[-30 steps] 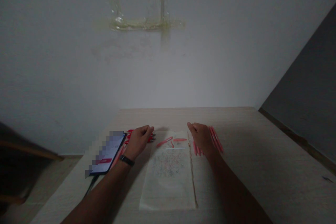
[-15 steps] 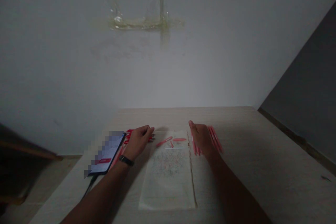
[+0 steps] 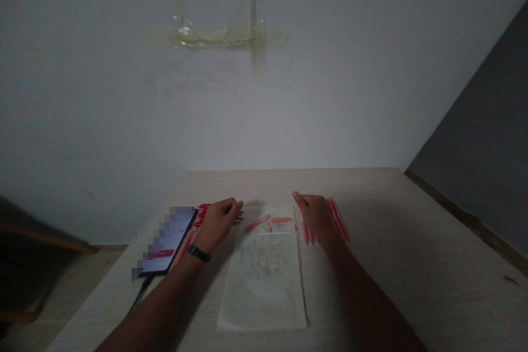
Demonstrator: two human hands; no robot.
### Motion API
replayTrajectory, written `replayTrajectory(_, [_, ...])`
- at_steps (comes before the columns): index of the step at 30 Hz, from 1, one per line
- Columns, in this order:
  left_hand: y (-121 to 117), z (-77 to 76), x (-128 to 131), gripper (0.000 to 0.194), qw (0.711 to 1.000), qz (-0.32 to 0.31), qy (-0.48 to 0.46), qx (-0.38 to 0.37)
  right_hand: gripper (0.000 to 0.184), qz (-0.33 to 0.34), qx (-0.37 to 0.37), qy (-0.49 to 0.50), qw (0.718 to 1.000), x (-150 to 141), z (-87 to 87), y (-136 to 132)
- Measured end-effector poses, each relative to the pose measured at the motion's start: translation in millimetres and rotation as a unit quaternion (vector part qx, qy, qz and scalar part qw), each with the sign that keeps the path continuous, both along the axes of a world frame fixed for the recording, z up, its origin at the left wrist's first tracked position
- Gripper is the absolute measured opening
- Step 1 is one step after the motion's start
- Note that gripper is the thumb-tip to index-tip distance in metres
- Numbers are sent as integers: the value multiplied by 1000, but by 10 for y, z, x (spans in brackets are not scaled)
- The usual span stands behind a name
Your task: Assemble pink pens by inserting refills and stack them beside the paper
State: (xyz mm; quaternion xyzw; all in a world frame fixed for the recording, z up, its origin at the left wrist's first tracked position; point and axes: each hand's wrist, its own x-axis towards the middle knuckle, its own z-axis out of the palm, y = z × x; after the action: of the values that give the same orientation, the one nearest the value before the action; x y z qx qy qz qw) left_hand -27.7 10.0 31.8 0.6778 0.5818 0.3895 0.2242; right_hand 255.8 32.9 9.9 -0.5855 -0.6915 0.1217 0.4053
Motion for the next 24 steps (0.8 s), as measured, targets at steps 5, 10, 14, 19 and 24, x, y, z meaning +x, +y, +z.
replayTrajectory(5, [0, -15, -1, 45, 1000, -4, 9, 8, 55, 8, 18, 2, 1000, -16, 6, 10])
replayTrajectory(10, [1, -15, 7, 45, 1000, -3, 1, -2, 51, 7, 31, 9, 999, -13, -22, 19])
replayTrajectory(14, [2, -26, 8, 47, 1000, -8, 1, -6, 51, 24, 28, 10, 999, -15, -15, 10])
replayTrajectory(19, [2, -45, 11, 47, 1000, -6, 26, -1, 53, 36, 6, 24, 999, -20, -22, 7])
replayTrajectory(24, [2, -55, 13, 47, 999, -12, 42, 7, 52, 44, 1, 58, 997, -26, -14, -16])
